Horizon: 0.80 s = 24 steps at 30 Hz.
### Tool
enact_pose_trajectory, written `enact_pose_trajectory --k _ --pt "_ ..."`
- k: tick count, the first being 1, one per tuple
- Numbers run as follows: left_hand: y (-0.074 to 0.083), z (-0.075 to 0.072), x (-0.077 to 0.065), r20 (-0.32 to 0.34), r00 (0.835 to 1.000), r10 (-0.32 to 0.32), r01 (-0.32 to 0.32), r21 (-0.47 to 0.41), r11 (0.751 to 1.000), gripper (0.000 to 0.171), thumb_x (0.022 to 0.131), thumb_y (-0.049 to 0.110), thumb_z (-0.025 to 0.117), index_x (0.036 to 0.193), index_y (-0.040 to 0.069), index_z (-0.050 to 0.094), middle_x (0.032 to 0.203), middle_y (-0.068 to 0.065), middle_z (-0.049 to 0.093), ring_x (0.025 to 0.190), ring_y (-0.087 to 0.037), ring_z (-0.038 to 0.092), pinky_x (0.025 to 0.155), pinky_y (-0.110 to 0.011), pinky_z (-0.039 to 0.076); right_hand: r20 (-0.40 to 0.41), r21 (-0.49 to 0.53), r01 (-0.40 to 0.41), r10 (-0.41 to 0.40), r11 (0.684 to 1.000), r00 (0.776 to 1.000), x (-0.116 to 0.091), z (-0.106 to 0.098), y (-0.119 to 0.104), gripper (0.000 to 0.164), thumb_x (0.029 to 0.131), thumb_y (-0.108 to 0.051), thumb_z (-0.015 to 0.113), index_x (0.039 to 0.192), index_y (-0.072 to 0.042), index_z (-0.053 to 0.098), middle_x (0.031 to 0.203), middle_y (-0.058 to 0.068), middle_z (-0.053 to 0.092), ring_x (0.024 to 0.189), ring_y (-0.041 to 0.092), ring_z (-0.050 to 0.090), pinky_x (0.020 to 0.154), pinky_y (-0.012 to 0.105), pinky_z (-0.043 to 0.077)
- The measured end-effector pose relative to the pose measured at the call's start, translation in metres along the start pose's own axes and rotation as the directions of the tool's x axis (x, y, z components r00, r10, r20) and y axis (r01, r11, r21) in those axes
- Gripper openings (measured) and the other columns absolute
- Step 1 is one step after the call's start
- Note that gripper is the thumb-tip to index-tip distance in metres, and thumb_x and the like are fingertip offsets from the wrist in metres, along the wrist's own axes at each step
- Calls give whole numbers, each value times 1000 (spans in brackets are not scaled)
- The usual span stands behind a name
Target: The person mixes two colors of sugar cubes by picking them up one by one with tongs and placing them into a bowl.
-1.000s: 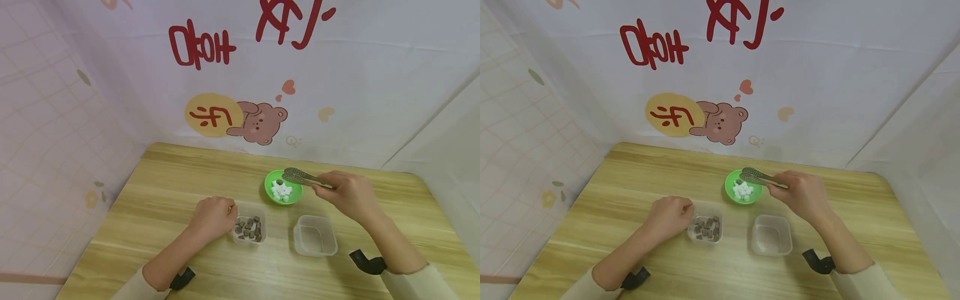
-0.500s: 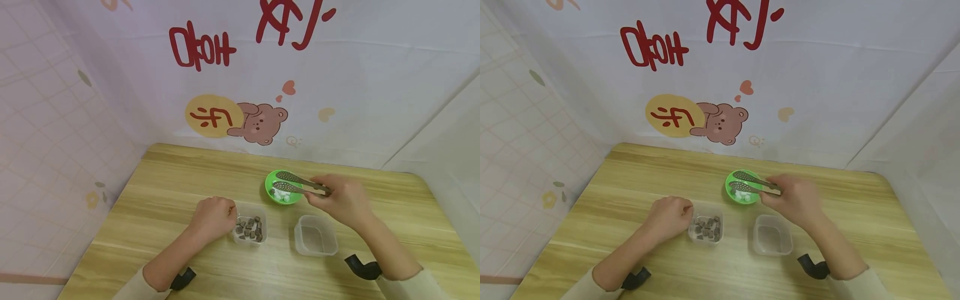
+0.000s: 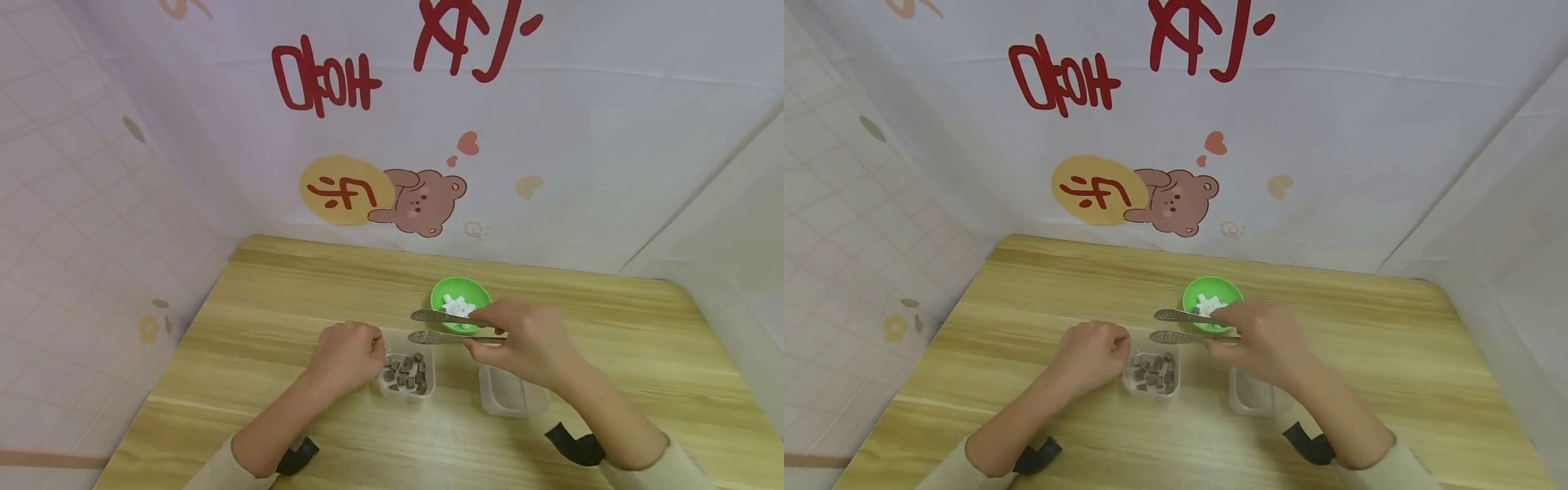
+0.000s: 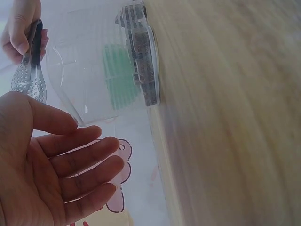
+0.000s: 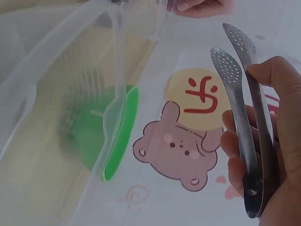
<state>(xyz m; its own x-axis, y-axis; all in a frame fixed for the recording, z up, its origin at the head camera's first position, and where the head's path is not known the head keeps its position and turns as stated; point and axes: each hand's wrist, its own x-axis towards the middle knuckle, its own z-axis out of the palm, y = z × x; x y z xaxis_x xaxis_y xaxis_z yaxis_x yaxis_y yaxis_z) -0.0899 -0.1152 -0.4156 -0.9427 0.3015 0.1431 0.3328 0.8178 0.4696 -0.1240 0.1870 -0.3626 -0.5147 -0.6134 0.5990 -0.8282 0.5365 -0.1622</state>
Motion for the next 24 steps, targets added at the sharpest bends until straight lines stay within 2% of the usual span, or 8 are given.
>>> enact_pose_trajectory --k 5,11,19,24 --pt "0 -1 1 9 1000 -7 7 0 1000 49 92 8 60 54 24 34 50 14 17 49 -5 16 45 -25 20 42 -5 53 -53 999 998 6 9 -8 27 75 -31 82 95 -14 78 83 -8 74 61 1 62 51 19 47" --pt "0 -2 1 10 1000 -7 7 -12 1000 50 93 9 61 54 24 33 49 14 17 49 -5 16 44 -25 19 79 -17 83 -81 996 994 11 20 -17 26 71 -29 85 92 -14 78 81 -8 73 61 4 64 48 20 44" --pt "-1 -2 0 15 1000 -11 11 -21 1000 50 93 9 61 54 24 34 49 15 18 47 -4 17 44 -24 20 193 -144 90 -62 985 979 16 30 -25 23 72 -33 84 87 -18 77 72 -11 62 57 2 49 44 20 35" --pt "-1 -3 1 12 1000 -3 4 -24 1000 50 92 8 60 53 24 34 49 15 18 47 -3 18 44 -24 20 271 -212 122 -61 970 961 22 34 -32 28 72 -35 84 73 -18 62 65 -10 50 53 6 41 43 24 32"
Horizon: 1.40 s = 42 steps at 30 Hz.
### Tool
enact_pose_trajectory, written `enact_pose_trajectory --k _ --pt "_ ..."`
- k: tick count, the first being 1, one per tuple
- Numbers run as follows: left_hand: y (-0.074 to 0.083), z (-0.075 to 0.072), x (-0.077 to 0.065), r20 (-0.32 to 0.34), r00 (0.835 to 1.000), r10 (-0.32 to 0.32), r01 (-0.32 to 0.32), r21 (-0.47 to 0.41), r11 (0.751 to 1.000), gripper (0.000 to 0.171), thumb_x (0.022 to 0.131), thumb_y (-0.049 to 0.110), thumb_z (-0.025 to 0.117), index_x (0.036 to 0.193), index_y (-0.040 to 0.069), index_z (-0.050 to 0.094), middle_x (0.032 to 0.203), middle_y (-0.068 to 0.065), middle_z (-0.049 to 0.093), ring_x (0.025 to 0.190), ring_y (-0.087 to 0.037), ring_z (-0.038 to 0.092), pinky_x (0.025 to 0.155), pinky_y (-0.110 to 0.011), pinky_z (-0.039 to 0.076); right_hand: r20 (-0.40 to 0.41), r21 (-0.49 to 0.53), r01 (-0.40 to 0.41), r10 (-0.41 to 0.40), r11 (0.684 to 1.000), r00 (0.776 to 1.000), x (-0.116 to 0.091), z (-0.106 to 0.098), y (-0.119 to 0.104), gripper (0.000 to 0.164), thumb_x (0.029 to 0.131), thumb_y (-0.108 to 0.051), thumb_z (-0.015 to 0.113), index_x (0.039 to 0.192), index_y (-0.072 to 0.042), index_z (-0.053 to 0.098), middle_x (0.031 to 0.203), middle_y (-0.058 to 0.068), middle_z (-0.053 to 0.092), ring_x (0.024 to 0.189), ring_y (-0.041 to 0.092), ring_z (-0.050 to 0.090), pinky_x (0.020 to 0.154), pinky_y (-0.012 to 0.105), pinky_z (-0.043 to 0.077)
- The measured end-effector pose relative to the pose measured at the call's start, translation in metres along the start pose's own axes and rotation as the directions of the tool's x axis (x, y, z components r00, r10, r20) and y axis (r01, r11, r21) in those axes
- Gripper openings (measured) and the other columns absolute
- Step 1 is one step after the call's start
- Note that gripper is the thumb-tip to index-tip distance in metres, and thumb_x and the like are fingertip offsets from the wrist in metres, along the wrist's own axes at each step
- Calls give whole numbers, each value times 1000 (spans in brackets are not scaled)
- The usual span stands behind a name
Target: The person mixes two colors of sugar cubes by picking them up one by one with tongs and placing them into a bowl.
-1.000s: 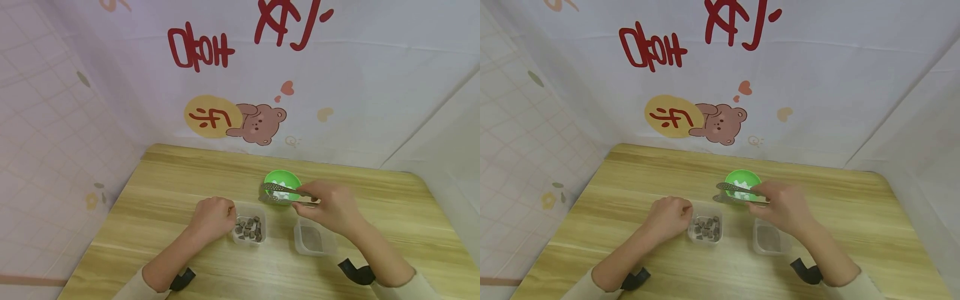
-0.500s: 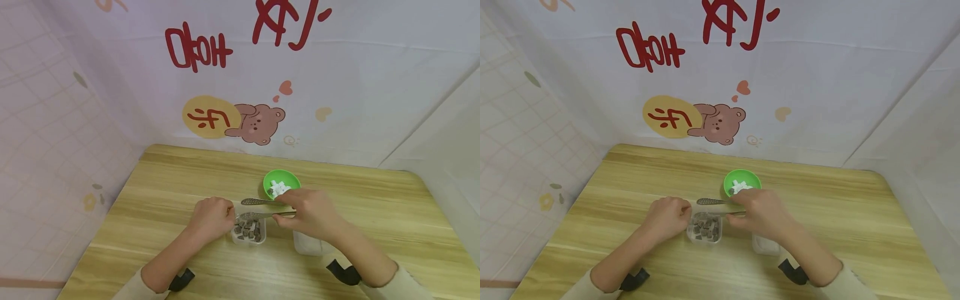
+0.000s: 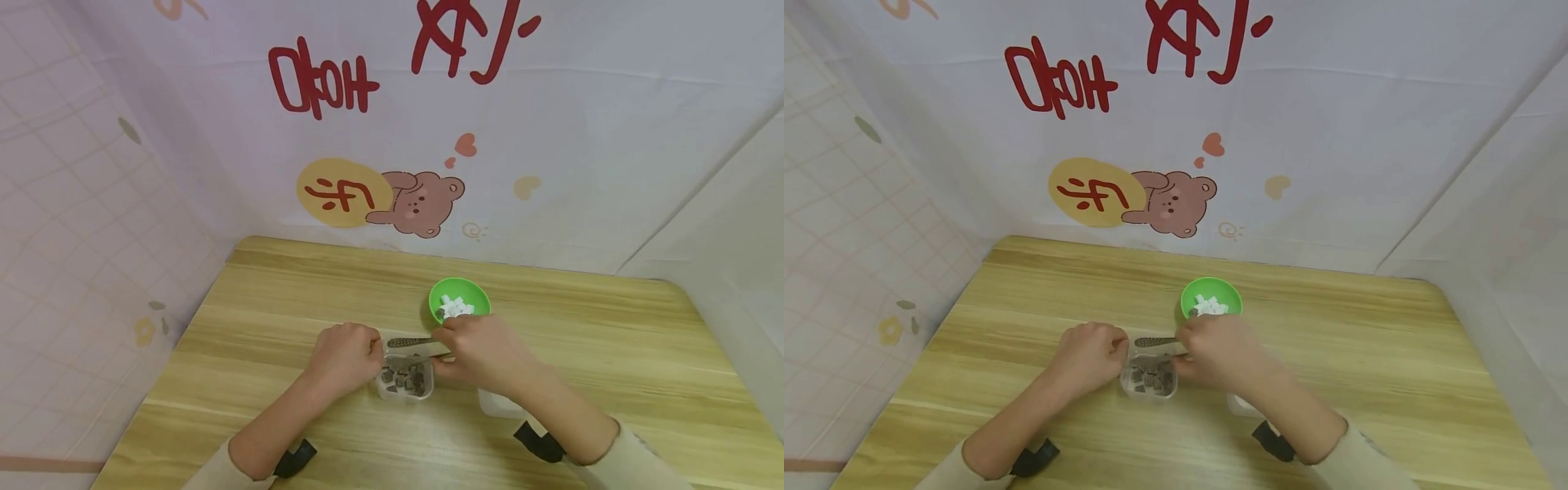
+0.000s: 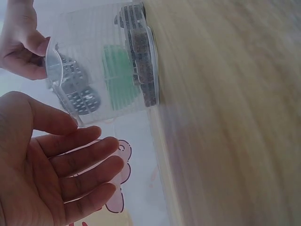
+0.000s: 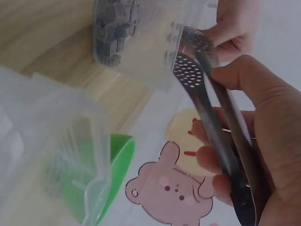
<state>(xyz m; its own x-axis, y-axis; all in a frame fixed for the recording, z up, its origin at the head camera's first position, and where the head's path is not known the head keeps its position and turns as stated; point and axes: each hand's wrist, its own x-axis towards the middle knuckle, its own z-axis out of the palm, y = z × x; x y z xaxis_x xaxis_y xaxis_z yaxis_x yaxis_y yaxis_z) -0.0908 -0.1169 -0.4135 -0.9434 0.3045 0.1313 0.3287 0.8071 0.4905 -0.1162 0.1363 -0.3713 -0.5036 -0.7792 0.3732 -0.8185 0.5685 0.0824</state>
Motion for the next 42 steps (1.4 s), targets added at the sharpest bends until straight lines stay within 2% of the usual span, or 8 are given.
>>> enact_pose_trajectory --k 5,11,22,26,30,33,36,42 --pt "0 0 0 -5 1000 9 -9 3 1000 49 92 6 59 54 24 33 50 15 17 49 -3 16 44 -24 18 66 -77 59 -53 995 996 7 3 -7 38 72 -32 83 63 -19 49 62 -9 46 51 8 38 42 26 31" --pt "0 1 -1 -20 1000 21 -20 28 999 49 91 6 60 54 24 33 49 15 18 48 -3 16 44 -24 19 124 -137 140 -123 981 985 10 9 -15 39 72 -26 81 59 -18 45 60 -8 40 52 7 29 44 24 32" --pt "0 6 -3 -27 999 17 -16 38 999 49 90 7 61 54 24 33 50 15 17 49 -4 18 44 -25 20 106 -146 152 -137 978 985 7 14 -16 38 72 -22 81 58 -19 46 59 -8 40 52 6 27 43 24 34" --pt "0 8 -4 -31 999 21 -20 42 999 49 91 8 61 54 24 34 50 15 17 49 -4 17 44 -24 20 84 -108 127 -119 986 989 3 15 -14 40 72 -21 81 58 -19 43 59 -9 37 53 5 27 44 22 30" --pt "1 9 -4 -27 999 17 -17 32 999 49 91 8 61 54 24 34 50 15 17 49 -4 16 45 -24 19 55 -23 52 -50 998 997 -1 14 -11 39 70 -19 81 59 -20 43 59 -10 38 52 5 28 44 22 24" --pt "1 9 -4 -29 999 13 -12 29 1000 48 91 8 61 54 24 35 50 14 18 49 -4 17 45 -24 19 40 47 -2 0 999 999 -5 12 -7 35 71 -20 83 62 -21 49 61 -12 43 52 5 33 43 22 27" --pt "1 10 -4 -35 999 12 -11 35 999 48 90 8 62 54 24 36 50 14 19 49 -4 19 44 -25 22 19 93 -16 14 996 1000 -9 8 0 23 73 -20 84 68 -19 62 64 -12 50 53 4 39 45 21 34" --pt "2 9 -3 -25 1000 -8 8 34 999 46 90 9 60 53 24 38 49 15 22 48 -3 22 44 -25 26 -108 196 -6 27 981 994 -22 -1 17 10 75 -16 82 80 -15 73 70 -12 59 55 -3 42 48 16 38"
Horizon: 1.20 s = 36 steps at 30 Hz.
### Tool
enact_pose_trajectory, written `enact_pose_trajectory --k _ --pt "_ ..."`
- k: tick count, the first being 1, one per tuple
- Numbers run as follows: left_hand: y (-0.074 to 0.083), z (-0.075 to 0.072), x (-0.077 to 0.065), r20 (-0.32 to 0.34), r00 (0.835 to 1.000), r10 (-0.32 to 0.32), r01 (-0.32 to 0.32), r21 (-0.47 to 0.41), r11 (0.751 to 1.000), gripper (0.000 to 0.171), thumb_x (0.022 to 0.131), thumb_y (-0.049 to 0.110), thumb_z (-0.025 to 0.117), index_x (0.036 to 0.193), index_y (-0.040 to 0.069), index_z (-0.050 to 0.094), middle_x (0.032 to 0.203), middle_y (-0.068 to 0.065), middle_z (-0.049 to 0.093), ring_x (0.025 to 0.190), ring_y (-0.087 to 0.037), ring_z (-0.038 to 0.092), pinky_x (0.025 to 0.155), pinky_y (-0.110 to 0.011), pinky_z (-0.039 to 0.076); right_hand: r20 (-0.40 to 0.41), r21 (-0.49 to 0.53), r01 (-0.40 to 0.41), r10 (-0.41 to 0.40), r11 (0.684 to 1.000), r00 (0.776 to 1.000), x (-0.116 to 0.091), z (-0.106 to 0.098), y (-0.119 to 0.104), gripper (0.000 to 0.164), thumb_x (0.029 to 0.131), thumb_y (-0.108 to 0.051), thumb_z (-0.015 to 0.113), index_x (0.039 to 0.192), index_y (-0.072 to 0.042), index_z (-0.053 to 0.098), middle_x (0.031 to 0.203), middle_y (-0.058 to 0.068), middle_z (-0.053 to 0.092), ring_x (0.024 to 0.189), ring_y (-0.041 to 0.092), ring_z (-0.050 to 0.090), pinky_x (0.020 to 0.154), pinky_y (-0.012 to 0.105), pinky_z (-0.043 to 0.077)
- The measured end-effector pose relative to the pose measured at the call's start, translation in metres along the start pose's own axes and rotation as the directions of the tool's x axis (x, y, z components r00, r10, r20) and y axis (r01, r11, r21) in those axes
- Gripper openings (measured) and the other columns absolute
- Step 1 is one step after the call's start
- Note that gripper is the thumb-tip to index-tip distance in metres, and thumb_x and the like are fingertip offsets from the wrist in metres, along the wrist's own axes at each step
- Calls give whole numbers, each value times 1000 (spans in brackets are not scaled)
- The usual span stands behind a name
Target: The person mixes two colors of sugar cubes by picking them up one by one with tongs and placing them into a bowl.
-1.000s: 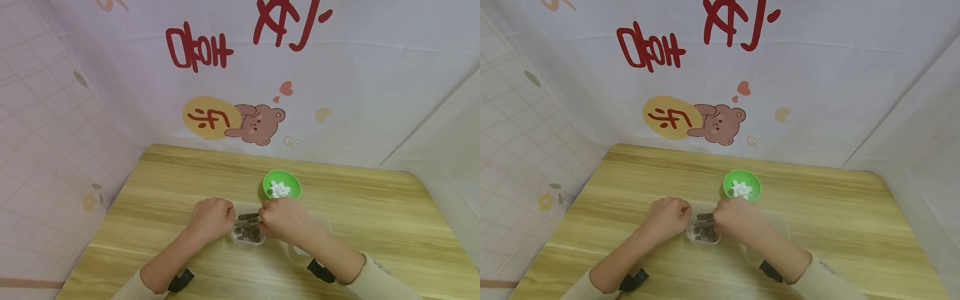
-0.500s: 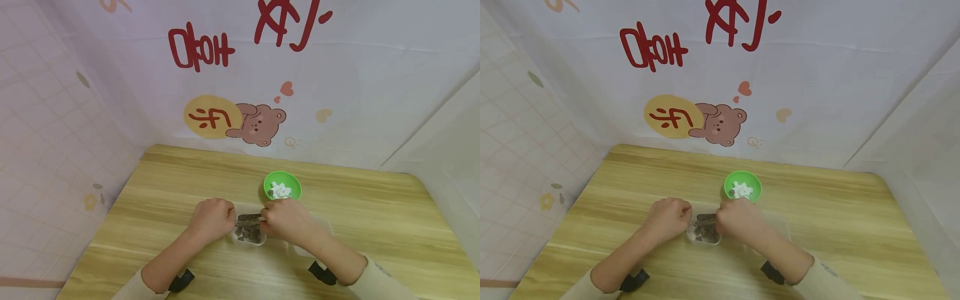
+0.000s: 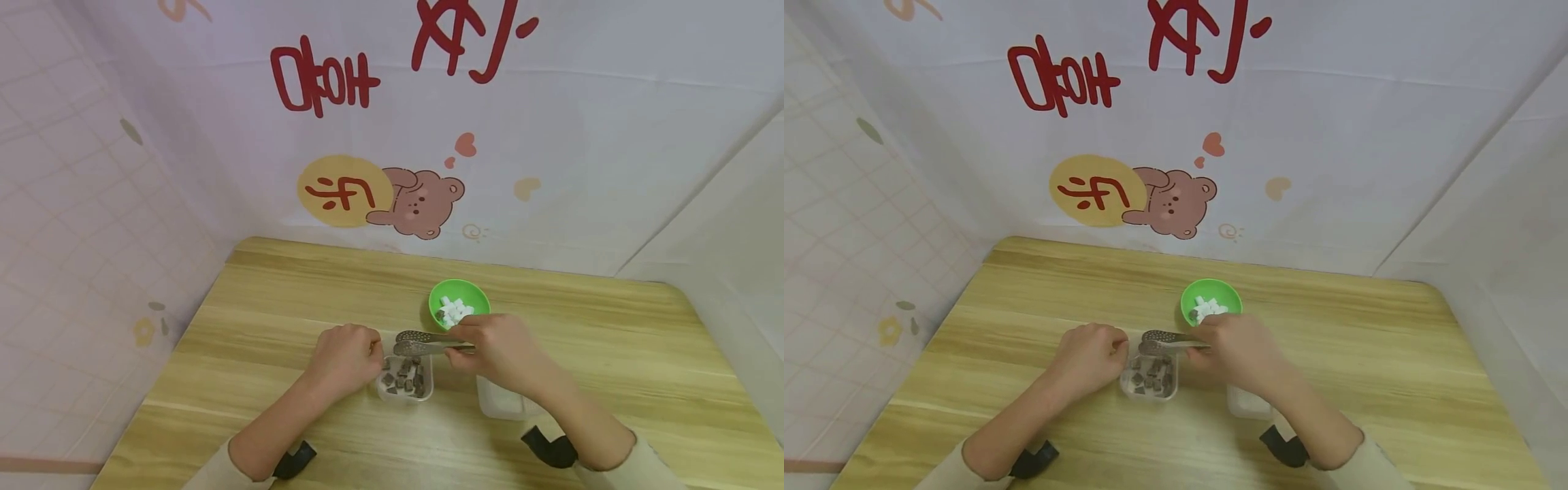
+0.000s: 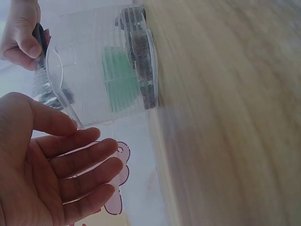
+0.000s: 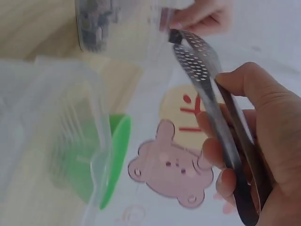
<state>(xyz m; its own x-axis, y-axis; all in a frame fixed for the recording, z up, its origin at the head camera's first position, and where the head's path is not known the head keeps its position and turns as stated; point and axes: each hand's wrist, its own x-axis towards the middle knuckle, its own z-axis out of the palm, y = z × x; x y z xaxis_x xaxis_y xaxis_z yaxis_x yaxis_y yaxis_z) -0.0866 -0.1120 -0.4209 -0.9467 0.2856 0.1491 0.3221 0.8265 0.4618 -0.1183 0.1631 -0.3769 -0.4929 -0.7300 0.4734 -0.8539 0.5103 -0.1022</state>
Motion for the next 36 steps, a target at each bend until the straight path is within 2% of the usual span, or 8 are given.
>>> enact_pose_trajectory --k 4,8,15,20,27,30,36 --pt "0 0 0 -4 1000 6 -6 -5 1000 47 91 9 60 53 25 38 49 15 22 48 -3 22 43 -24 24 -79 66 -33 38 997 996 -7 -11 9 10 75 -11 81 84 -14 78 75 -11 68 60 -5 52 51 15 43" --pt "0 1 0 -11 1000 18 -19 -4 1000 47 91 8 60 53 25 37 50 15 20 49 -4 19 44 -24 21 -136 84 -83 94 993 986 -15 -19 20 15 74 -7 82 87 -15 79 80 -10 72 61 -4 56 52 15 45" --pt "0 1 -1 -9 1000 17 -17 -10 1000 48 91 6 60 53 24 36 51 15 18 51 -4 17 45 -24 20 -199 7 -173 171 985 965 -30 -22 41 14 75 -9 82 84 -19 79 77 -11 71 56 -2 52 46 17 38" --pt "1 0 -1 -5 1000 14 -14 -7 1000 48 91 6 60 54 24 36 51 15 19 51 -4 18 45 -25 21 -175 -22 -256 248 966 953 -42 -19 54 12 76 -8 84 83 -16 77 78 -8 71 56 -1 51 46 21 39" --pt "1 1 -1 3 1000 11 -11 -15 1000 48 91 7 59 54 24 36 51 15 19 51 -4 18 45 -25 22 -104 10 -406 405 914 908 -53 -19 60 12 79 -9 86 89 -11 80 80 -4 73 55 0 46 46 25 37" --pt "0 1 -1 5 1000 8 -8 -13 1000 48 91 7 59 54 25 36 51 15 19 51 -4 18 45 -25 22 -108 8 -403 401 915 910 -54 -18 60 11 78 -10 85 87 -13 80 78 -6 71 55 0 44 46 25 36" --pt "0 1 -1 10 1000 -7 8 -20 1000 47 92 9 59 54 26 37 50 16 19 50 -4 18 45 -25 22 -163 8 -315 312 949 936 -50 -18 51 12 75 -14 84 84 -20 79 77 -12 71 55 -3 48 46 18 37"
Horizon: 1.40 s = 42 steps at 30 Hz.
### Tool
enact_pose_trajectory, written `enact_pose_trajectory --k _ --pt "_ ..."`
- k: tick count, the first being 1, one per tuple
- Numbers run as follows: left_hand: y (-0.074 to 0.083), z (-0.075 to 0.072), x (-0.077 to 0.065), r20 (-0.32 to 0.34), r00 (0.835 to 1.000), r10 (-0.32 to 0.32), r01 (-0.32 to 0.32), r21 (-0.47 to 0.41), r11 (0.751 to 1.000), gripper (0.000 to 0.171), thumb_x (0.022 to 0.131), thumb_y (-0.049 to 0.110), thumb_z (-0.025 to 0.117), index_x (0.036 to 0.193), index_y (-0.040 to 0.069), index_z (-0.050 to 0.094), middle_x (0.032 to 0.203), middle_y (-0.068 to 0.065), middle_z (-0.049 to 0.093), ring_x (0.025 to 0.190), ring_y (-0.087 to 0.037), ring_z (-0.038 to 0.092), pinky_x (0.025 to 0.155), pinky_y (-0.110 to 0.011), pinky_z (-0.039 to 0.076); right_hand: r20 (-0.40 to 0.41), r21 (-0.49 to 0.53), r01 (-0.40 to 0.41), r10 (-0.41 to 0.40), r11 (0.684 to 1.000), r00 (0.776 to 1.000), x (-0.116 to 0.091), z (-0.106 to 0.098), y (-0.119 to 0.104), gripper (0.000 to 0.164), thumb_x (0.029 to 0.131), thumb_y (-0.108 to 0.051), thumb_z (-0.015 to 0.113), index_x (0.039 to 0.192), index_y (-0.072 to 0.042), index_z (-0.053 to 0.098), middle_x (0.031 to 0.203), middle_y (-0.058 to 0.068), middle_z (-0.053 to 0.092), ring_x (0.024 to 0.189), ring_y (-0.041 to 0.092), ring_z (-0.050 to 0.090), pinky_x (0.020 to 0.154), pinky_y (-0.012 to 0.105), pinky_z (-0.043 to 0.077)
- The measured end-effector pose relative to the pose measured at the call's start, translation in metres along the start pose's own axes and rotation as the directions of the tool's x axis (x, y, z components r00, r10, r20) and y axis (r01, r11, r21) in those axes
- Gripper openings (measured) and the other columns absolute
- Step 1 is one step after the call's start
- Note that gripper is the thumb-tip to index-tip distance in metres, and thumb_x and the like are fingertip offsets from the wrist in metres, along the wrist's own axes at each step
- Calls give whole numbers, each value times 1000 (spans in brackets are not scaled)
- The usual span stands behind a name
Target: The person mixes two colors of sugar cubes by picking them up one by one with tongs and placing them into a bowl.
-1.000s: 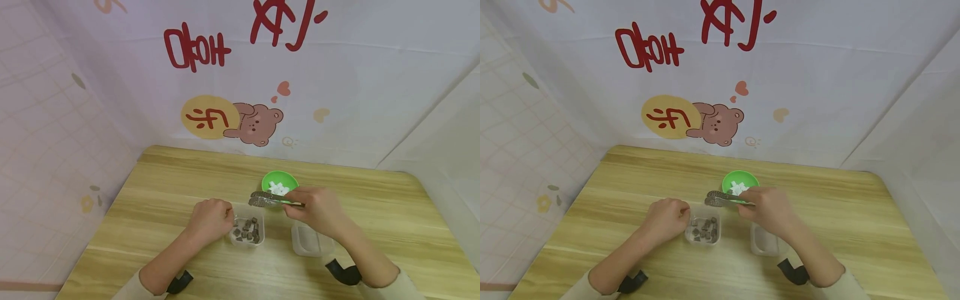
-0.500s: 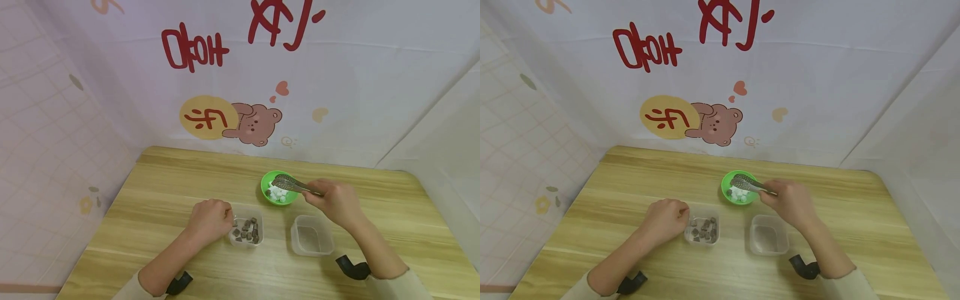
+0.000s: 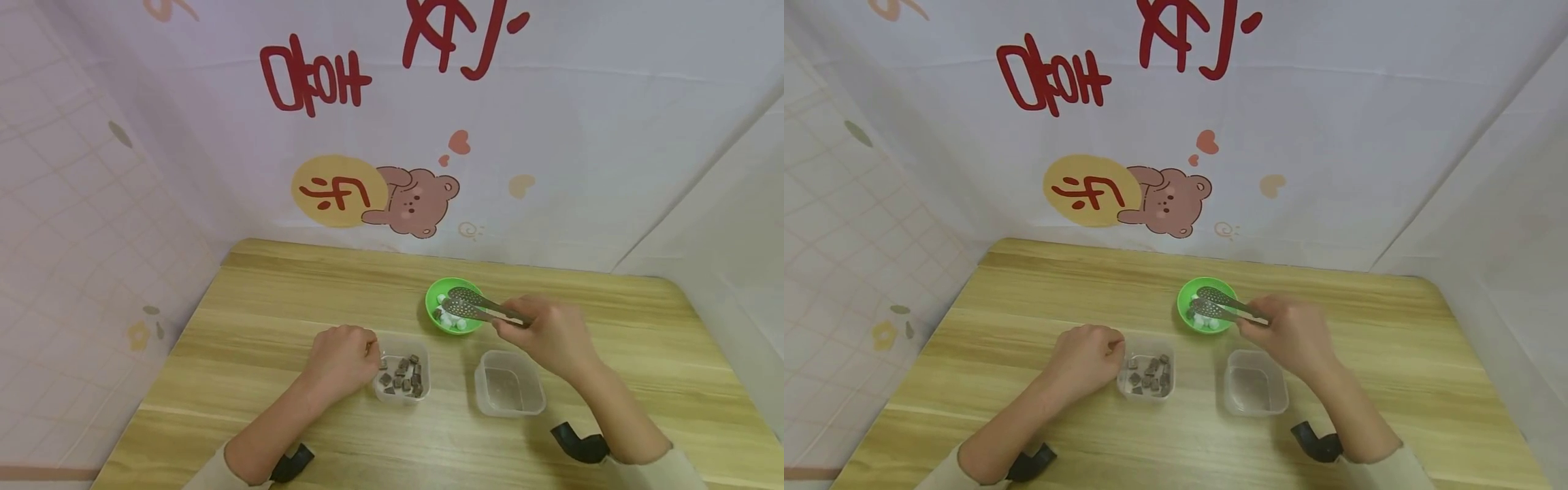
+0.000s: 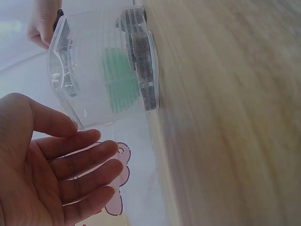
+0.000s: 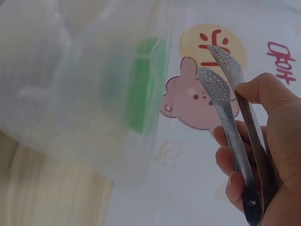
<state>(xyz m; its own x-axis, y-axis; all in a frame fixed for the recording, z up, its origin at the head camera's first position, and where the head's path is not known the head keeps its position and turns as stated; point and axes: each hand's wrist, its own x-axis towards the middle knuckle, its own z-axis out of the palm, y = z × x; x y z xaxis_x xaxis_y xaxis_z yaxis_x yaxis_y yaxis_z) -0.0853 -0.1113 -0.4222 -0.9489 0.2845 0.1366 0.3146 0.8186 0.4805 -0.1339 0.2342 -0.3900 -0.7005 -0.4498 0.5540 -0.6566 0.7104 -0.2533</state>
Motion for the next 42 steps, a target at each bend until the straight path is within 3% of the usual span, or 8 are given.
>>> enact_pose_trajectory --k 10,25,31,37,42 --pt "0 0 0 2 1000 -18 18 -13 1000 48 92 10 58 53 26 36 49 16 19 48 -3 18 44 -24 22 -34 75 174 -172 982 985 7 5 -36 16 73 -16 82 87 -21 77 80 -13 71 58 -5 55 49 13 41" --pt "2 -3 1 4 1000 -20 20 -9 1000 48 92 10 60 52 24 39 48 15 21 47 -4 21 44 -25 23 90 -20 251 -248 968 965 7 26 -69 19 73 -25 83 87 -13 77 79 -7 71 63 5 63 52 23 50" --pt "3 -3 1 13 999 -31 31 -5 1000 48 92 11 60 52 26 37 48 16 20 48 -3 19 43 -25 23 179 -75 260 -243 963 953 8 33 -80 20 76 -31 84 83 -15 74 76 -10 67 56 3 54 48 23 45" --pt "3 -2 1 10 1000 -18 18 -14 1000 48 92 10 60 53 25 37 49 16 19 48 -3 18 43 -24 22 264 -110 279 -243 954 933 11 40 -89 33 77 -33 86 69 -18 57 67 -11 49 53 4 33 46 21 33" --pt "3 -2 0 9 1000 -22 22 -8 1000 47 91 9 60 53 25 37 48 16 20 48 -3 18 43 -24 22 291 -143 320 -270 936 918 14 47 -94 38 74 -33 85 65 -18 51 63 -11 45 52 4 30 45 20 30"
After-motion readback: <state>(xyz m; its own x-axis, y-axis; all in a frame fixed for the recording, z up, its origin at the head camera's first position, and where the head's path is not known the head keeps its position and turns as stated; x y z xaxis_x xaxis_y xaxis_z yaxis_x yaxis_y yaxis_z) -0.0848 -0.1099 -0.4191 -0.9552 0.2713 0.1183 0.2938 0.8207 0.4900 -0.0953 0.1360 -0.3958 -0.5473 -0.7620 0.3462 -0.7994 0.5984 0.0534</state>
